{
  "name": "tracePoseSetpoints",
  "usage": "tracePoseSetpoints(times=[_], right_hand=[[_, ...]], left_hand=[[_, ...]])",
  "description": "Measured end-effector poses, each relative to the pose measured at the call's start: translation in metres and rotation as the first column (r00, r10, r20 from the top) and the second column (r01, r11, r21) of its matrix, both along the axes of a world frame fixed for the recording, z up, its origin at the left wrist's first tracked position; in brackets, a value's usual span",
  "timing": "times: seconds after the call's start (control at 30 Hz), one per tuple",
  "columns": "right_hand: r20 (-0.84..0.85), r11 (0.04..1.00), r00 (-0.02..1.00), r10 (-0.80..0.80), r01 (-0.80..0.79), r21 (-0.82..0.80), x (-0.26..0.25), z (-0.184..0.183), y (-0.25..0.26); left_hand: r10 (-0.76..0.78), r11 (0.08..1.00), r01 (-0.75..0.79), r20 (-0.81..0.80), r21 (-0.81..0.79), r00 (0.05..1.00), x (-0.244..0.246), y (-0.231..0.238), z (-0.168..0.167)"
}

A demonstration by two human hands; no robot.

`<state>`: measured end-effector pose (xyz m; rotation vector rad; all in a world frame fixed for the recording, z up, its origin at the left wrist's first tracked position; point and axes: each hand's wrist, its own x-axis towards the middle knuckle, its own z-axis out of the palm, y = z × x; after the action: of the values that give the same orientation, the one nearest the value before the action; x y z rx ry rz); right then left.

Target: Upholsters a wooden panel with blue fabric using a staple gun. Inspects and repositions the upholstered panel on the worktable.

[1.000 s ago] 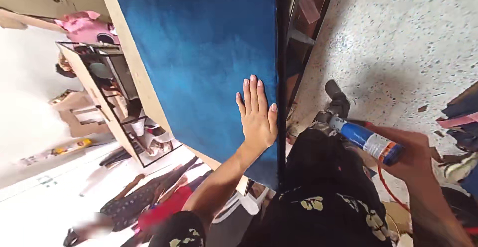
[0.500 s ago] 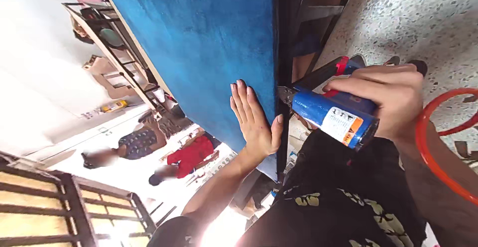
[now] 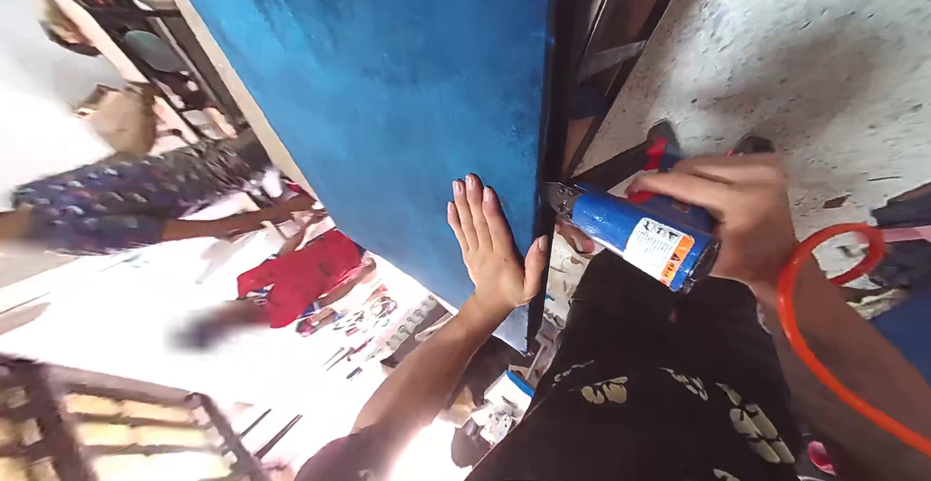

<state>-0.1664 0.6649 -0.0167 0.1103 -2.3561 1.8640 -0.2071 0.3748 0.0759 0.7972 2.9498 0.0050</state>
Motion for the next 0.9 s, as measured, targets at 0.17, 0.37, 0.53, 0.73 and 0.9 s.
tracePoseSetpoints(times=[0.17, 0.37, 0.53, 0.73, 0.9], right_hand=[[0.26, 0.974, 0.945, -0.199, 0.22, -0.054, 0.045, 0.055, 0.039], [0.493, 0.771, 0.631, -0.6, 0.29, 0.567, 0.021, 0.159, 0.087], [0.346, 0.695, 0.772, -0.533, 0.166, 0.7, -0.079, 0.203, 0.136], [0.231, 0.664, 0.954, -0.192, -0.047, 0.746, -0.258, 0.153, 0.169], [0.229, 0.691, 0.966, -0.12, -0.084, 0.718, -0.348, 0.125, 0.183]], left_hand=[[0.037, 0.999, -0.038, 0.031, 0.029, 0.999, 0.001, 0.003, 0.008], [0.044, 0.998, -0.044, 0.011, 0.039, 0.999, -0.002, 0.003, 0.015], [0.062, 0.997, -0.065, 0.062, 0.05, 0.996, -0.003, 0.004, 0.018], [0.419, 0.907, -0.421, 0.079, 0.016, 0.905, 0.02, 0.033, 0.023], [0.8, 0.595, -0.802, 0.064, 0.047, 0.597, 0.045, 0.096, 0.033]])
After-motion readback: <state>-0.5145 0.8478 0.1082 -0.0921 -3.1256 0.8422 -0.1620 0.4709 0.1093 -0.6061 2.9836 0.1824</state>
